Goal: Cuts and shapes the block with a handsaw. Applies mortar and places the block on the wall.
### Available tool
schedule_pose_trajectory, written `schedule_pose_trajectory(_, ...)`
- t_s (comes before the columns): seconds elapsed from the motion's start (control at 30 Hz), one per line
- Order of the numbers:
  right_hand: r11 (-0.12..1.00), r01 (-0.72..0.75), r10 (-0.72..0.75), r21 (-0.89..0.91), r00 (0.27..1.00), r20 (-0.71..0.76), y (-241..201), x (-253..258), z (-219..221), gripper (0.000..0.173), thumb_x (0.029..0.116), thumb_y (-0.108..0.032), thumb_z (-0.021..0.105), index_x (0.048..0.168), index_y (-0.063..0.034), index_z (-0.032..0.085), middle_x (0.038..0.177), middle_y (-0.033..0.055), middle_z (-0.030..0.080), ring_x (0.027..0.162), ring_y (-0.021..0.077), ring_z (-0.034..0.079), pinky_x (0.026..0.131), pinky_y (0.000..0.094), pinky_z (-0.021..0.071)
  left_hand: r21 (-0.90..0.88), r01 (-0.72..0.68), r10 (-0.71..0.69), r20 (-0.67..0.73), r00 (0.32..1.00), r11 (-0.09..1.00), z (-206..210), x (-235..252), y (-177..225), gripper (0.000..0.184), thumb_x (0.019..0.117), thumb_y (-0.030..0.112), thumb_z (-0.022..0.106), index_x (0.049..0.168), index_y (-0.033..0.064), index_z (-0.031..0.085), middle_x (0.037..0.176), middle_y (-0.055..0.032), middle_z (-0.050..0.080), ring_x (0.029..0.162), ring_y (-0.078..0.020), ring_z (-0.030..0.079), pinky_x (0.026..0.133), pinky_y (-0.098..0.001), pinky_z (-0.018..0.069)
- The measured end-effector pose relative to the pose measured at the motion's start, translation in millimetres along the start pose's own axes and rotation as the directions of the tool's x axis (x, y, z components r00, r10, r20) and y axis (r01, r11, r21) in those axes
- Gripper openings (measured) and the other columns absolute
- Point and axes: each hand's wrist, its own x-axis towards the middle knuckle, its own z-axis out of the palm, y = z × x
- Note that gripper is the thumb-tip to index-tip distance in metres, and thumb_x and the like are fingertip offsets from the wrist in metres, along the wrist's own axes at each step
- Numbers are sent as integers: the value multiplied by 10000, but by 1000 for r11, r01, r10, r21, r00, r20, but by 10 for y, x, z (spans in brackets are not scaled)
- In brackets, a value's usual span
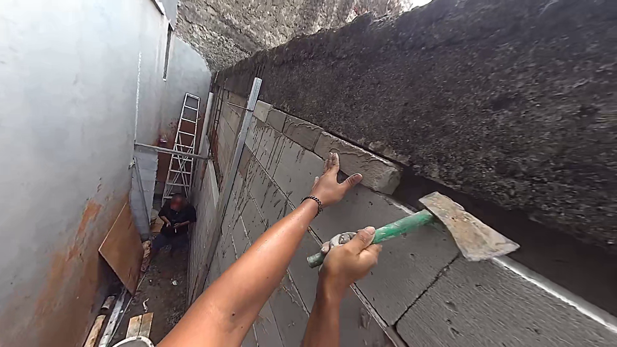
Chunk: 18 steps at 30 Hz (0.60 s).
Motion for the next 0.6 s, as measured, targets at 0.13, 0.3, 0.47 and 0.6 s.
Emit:
schedule_pose_trajectory(0.13, 990, -77, 97, -116, 979, 178, 117, 96, 53, 313, 1131, -288, 365, 1036, -30, 513, 570, 1, 406, 376, 110, 439, 376, 313, 474, 2, -8, 8, -1, 1000, 1000, -14, -22, 0, 1009, 980, 605, 568, 1664, 122, 4, 1741, -80, 8, 1599, -278, 84, 1212, -702, 134)
schedule_pose_trajectory(0.3, 1000, -24, 24, 17, 1000, 4, 8, -21, 43, 294, 1134, -257, 328, 1026, -34, 486, 524, -30, 404, 343, 73, 460, 349, 277, 487, -7, -7, 7, 2, 1000, 1000, -24, -16, -7, 1014, 979, 602, 574, 1663, 119, 2, 1741, -78, -4, 1600, -274, 69, 1212, -702, 132)
schedule_pose_trajectory(0.47, 979, -11, 43, -202, 987, 154, 90, 105, 10, 318, 1124, -288, 386, 1001, -34, 533, 574, 3, 432, 390, 109, 460, 396, 312, 483, -6, 0, 0, 13, 1000, 1000, -45, -49, 19, 999, 992, 574, 572, 1660, 100, 1, 1740, -95, 0, 1599, -286, 73, 1216, -693, 132)
schedule_pose_trajectory(0.6, 926, 80, -51, -369, 995, 87, 96, 94, -11, 315, 1110, -266, 422, 1051, 5, 572, 657, 20, 482, 492, 108, 505, 517, 320, 495, 5, 5, -5, 11, 1000, 1000, -46, -47, 38, 1000, 994, 581, 563, 1660, 103, -9, 1740, -93, -5, 1599, -281, 79, 1215, -697, 126)
